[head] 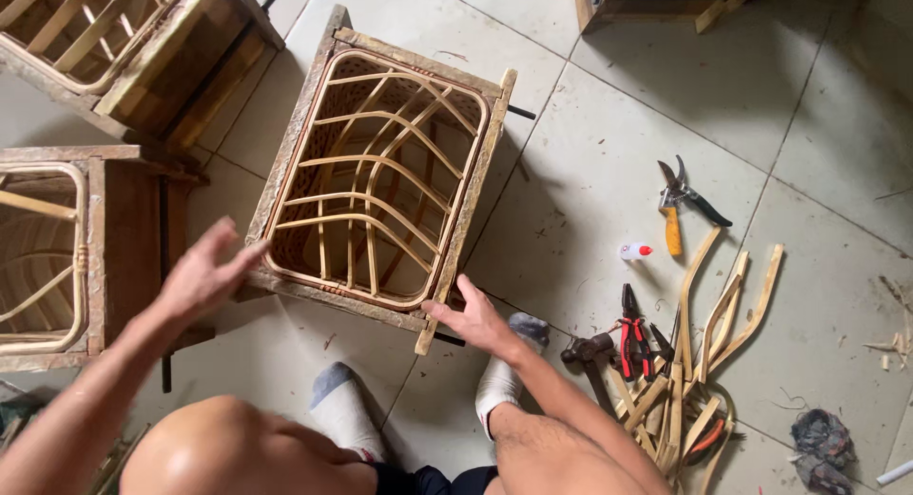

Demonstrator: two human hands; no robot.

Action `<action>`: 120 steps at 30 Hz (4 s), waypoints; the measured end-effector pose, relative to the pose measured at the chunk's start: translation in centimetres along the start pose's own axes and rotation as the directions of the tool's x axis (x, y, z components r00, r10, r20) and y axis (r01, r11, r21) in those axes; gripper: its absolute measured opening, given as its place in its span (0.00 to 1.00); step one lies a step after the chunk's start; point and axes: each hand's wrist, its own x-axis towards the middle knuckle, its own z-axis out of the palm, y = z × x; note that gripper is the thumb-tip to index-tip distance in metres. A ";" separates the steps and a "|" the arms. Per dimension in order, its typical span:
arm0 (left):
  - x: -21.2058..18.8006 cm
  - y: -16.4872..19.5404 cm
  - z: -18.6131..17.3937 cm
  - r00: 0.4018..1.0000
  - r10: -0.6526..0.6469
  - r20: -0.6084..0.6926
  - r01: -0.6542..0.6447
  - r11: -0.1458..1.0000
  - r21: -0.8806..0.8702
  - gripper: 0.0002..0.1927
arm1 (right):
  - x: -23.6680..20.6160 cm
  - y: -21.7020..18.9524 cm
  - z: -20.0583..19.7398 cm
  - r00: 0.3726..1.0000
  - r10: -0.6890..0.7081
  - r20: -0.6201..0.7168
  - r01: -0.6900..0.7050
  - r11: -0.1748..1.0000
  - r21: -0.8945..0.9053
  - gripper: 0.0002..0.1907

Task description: The person kneels on the floor working a woven bamboo basket inside a wooden mold frame. They loosen and pull curved bamboo ribs from the basket rim, tap the mold pegs with a hammer, trim edges with a knife, and lift the finished woven basket out of the wooden form.

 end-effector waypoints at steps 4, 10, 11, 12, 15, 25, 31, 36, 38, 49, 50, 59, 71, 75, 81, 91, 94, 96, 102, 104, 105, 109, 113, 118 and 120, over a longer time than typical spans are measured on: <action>-3.0 -0.5 4.6 0.945 -0.273 0.179 0.317 0.902 -0.295 0.37 | 0.1 -2.1 -0.5 0.994 0.108 -0.016 -0.108 0.994 -0.003 0.40; -9.2 4.6 6.8 0.991 -0.045 0.129 0.120 0.737 -0.665 0.43 | 0.2 -1.8 -3.3 0.954 0.261 -0.150 -0.241 0.960 0.140 0.40; -10.3 5.6 7.0 0.990 -0.010 0.138 0.108 0.680 -0.726 0.45 | 0.6 -1.4 -4.2 0.961 0.237 -0.141 -0.213 0.963 0.165 0.43; -11.3 6.4 7.1 0.994 0.037 0.105 0.060 0.622 -0.780 0.45 | 1.0 -1.1 -5.0 0.968 0.213 -0.133 -0.186 0.964 0.191 0.45; -13.4 7.7 6.8 0.996 0.084 0.033 -0.016 0.530 -0.848 0.48 | 1.5 -0.2 -6.7 0.946 0.283 -0.158 -0.229 0.929 0.290 0.50; -17.8 6.6 6.4 0.993 0.115 0.034 -0.016 0.412 -0.911 0.49 | -5.9 1.4 -6.2 0.868 0.281 -0.409 -0.225 0.958 0.180 0.43; -21.5 6.8 6.8 0.978 0.175 0.112 0.034 0.397 -0.917 0.50 | -9.3 0.9 -6.0 0.887 0.211 -0.410 -0.145 0.972 0.186 0.37; -24.9 7.7 7.3 0.957 0.217 0.190 0.092 0.394 -0.915 0.50 | -10.3 1.1 -5.3 0.876 0.218 -0.431 -0.106 0.958 0.268 0.34; -25.8 8.0 7.6 0.945 0.235 0.229 0.123 0.393 -0.911 0.50 | -9.9 1.5 -4.7 0.881 0.231 -0.413 -0.110 0.949 0.296 0.32; -26.2 9.1 7.4 0.820 0.324 0.472 0.325 0.415 -0.850 0.51 | -7.8 0.8 -6.4 0.854 -0.040 -0.518 -0.128 0.950 -0.284 0.21; -25.3 9.0 7.3 0.804 0.332 0.494 0.337 0.431 -0.837 0.51 | -7.1 -0.3 -6.4 0.839 -0.137 -0.526 -0.054 0.942 -0.333 0.21; -9.8 3.7 8.7 0.998 0.018 0.063 0.039 0.613 -0.789 0.51 | 4.9 -12.2 -2.3 0.851 -0.524 -0.035 0.364 0.637 -0.679 0.21; -5.8 8.4 12.3 0.954 -0.075 -0.290 -0.123 0.786 -0.606 0.46 | 16.0 -13.6 4.2 0.828 -0.176 0.533 0.558 0.161 -0.814 0.18; -5.6 8.3 12.2 0.952 -0.072 -0.299 -0.123 0.801 -0.586 0.46 | 14.9 -14.8 3.9 0.813 -0.236 0.532 0.572 0.157 -0.805 0.15; -5.4 8.1 12.3 0.965 -0.102 -0.243 -0.059 0.816 -0.576 0.47 | 11.5 -19.8 1.3 0.888 -0.353 0.294 0.423 0.381 -0.822 0.09; -5.2 8.3 12.9 0.950 -0.055 -0.308 -0.128 0.830 -0.543 0.48 | 12.0 -10.4 5.5 0.793 -0.196 0.576 0.600 0.089 -0.795 0.05; -4.8 8.2 13.0 0.931 -0.062 -0.361 -0.145 0.842 -0.519 0.45 | 10.4 -12.8 5.7 0.819 -0.205 0.535 0.566 0.135 -0.814 0.06; -4.6 8.1 13.0 0.945 -0.104 -0.311 -0.097 0.816 -0.569 0.45 | 9.6 -15.2 5.8 0.854 -0.230 0.466 0.511 0.209 -0.833 0.07; -4.9 7.6 13.3 0.931 -0.043 -0.364 -0.172 0.825 -0.538 0.48 | 12.9 -17.0 0.8 0.885 -0.339 0.320 0.364 0.074 -0.928 0.23; -4.6 7.7 13.4 0.942 -0.032 -0.335 -0.153 0.845 -0.512 0.48 | 15.6 -14.9 1.3 0.921 -0.226 0.317 0.297 -0.118 -0.947 0.26; -4.2 7.7 13.3 0.945 -0.026 -0.325 -0.144 0.861 -0.488 0.48 | 16.5 -14.1 1.4 0.889 -0.286 0.358 0.314 -0.191 -0.930 0.25; -1.4 8.2 12.8 0.945 -0.018 -0.325 -0.136 0.885 -0.445 0.47 | 19.0 -12.2 2.3 0.782 -0.425 0.457 0.383 -0.252 -0.889 0.21; 0.3 8.9 12.2 0.949 -0.072 -0.308 -0.075 0.894 -0.441 0.47 | 18.5 -12.9 2.2 0.894 -0.157 0.421 0.401 -0.142 -0.905 0.04; 0.1 9.1 12.0 0.938 -0.111 -0.329 -0.056 0.886 -0.459 0.48 | 15.8 -15.6 4.3 0.848 -0.319 0.423 0.415 -0.096 -0.905 0.06; 0.2 9.1 12.0 0.953 -0.131 -0.274 -0.011 0.887 -0.461 0.47 | 14.3 -17.3 5.0 0.951 -0.011 0.308 0.307 0.129 -0.943 0.05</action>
